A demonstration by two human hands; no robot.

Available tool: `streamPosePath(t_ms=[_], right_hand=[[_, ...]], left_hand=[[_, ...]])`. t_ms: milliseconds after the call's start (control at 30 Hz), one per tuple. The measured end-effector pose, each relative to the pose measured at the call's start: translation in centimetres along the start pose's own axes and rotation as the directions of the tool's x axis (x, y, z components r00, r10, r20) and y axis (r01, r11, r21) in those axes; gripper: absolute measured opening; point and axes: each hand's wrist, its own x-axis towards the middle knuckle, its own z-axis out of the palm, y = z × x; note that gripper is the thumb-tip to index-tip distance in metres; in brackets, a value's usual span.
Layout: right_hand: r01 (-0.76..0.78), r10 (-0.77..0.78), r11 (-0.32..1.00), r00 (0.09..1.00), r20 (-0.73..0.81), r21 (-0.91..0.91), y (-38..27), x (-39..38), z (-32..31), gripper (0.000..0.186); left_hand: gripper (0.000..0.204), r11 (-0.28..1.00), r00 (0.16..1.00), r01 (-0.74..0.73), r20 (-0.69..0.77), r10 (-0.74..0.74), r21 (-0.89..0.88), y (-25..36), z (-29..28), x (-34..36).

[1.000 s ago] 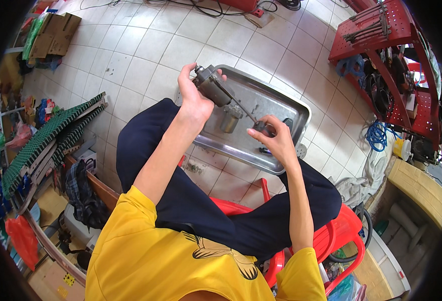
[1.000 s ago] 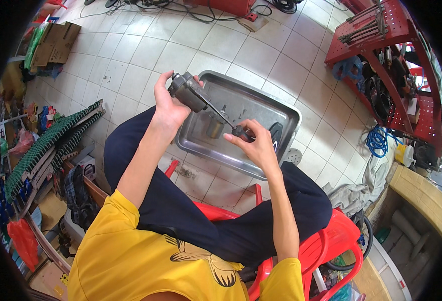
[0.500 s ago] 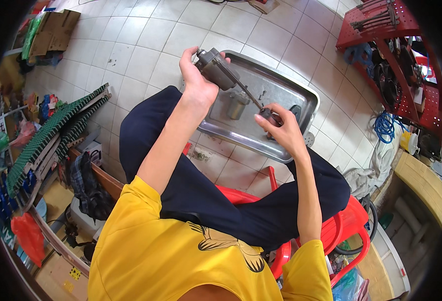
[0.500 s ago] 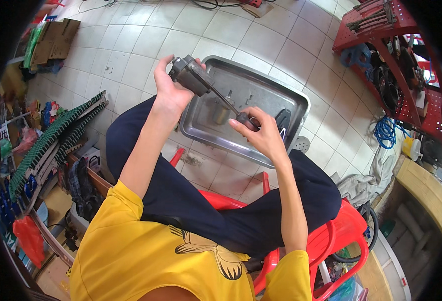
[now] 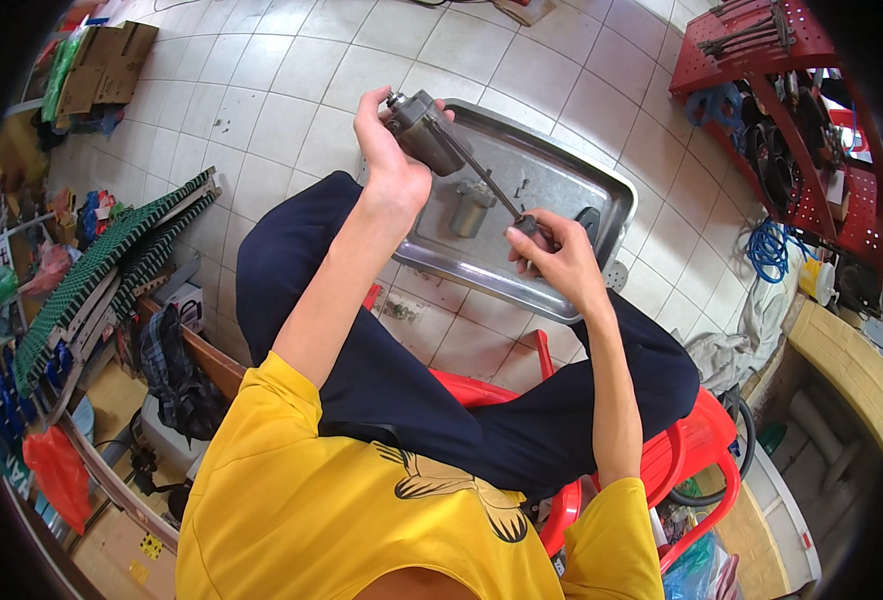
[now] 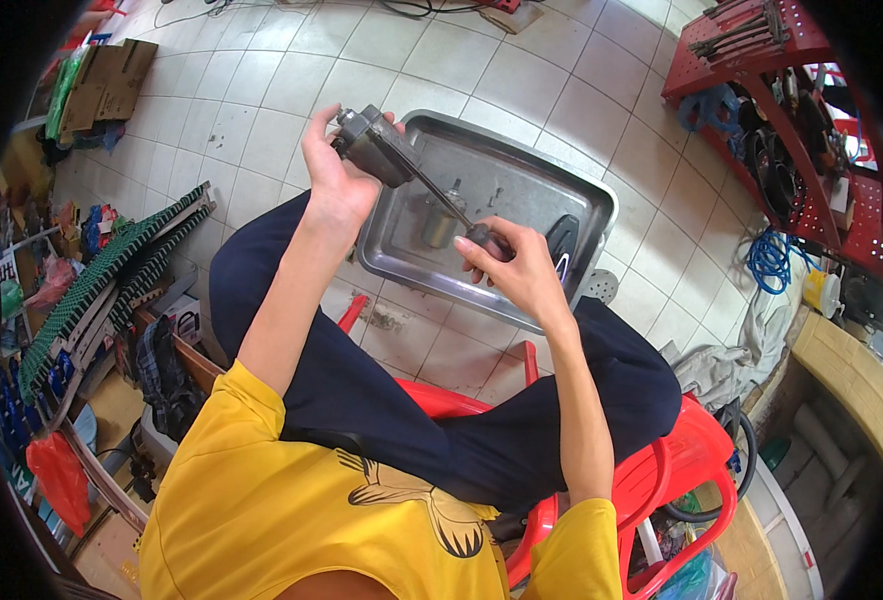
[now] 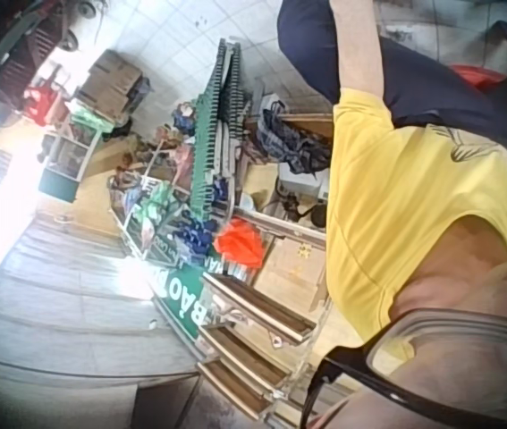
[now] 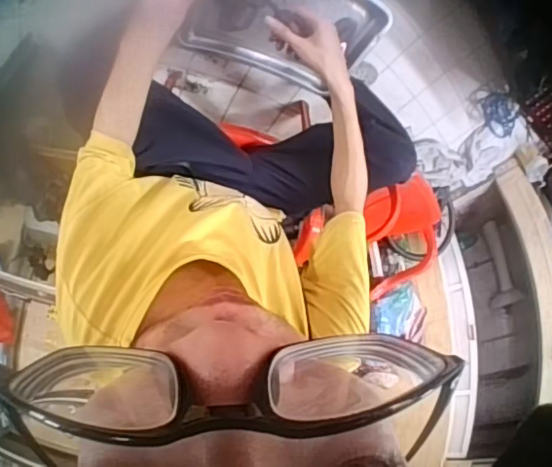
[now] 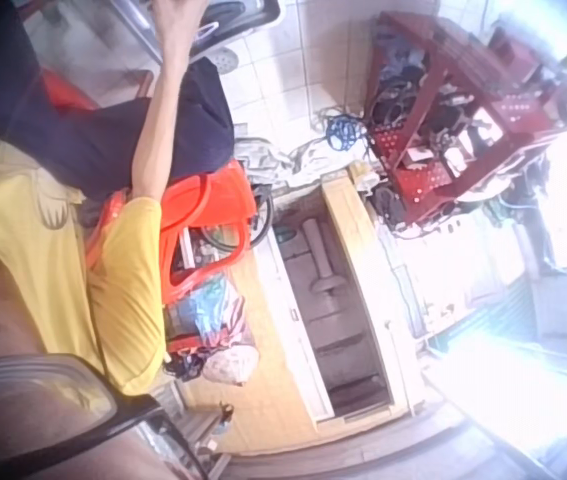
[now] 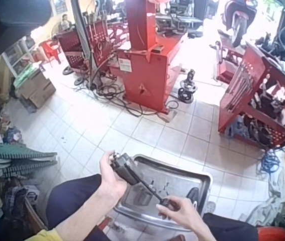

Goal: The person unscrews bolts from a metal component with a screwdriver while holding it over a metal tray.

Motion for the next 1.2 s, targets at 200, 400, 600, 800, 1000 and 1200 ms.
streamPosePath(t_ms=[200,400,600,800,1000,1200], right_hand=[[0.033,-0.038,0.995,0.998,-0.055,-0.096,-1.1,-0.5,0.3,0.034],[0.207,-0.233,0.968,0.950,-0.206,-0.139,-0.5,-0.4,0.7,0.031],[0.235,-0.401,0.831,0.881,-0.250,-0.503,-0.6,-0.2,0.5,0.034],[0.079,-0.222,0.833,0.954,-0.201,-0.547,-0.8,-0.5,0.5,0.035],[0.127,-0.145,0.983,0.980,-0.139,-0.129,-0.2,-0.3,0.1,0.038],[0.175,-0.198,0.979,0.943,-0.267,-0.107,0.1,0.2,0.6,0.043]], left_hand=[[0.045,0.998,0.998,-0.058,0.015,0.057,0.026,0.3,0.9,-0.9],[0.042,0.999,0.999,-0.047,-0.023,0.047,0.020,0.3,0.7,-0.4],[0.049,1.000,1.000,-0.025,0.012,0.025,0.017,-0.1,0.4,-0.5],[0.051,1.000,0.999,0.017,0.052,-0.016,-0.008,-0.1,0.4,-0.5],[0.053,0.998,0.999,0.039,0.026,-0.038,-0.041,0.3,0.4,-0.7],[0.052,1.000,0.999,0.022,0.042,-0.022,-0.021,0.1,0.2,-0.6]])
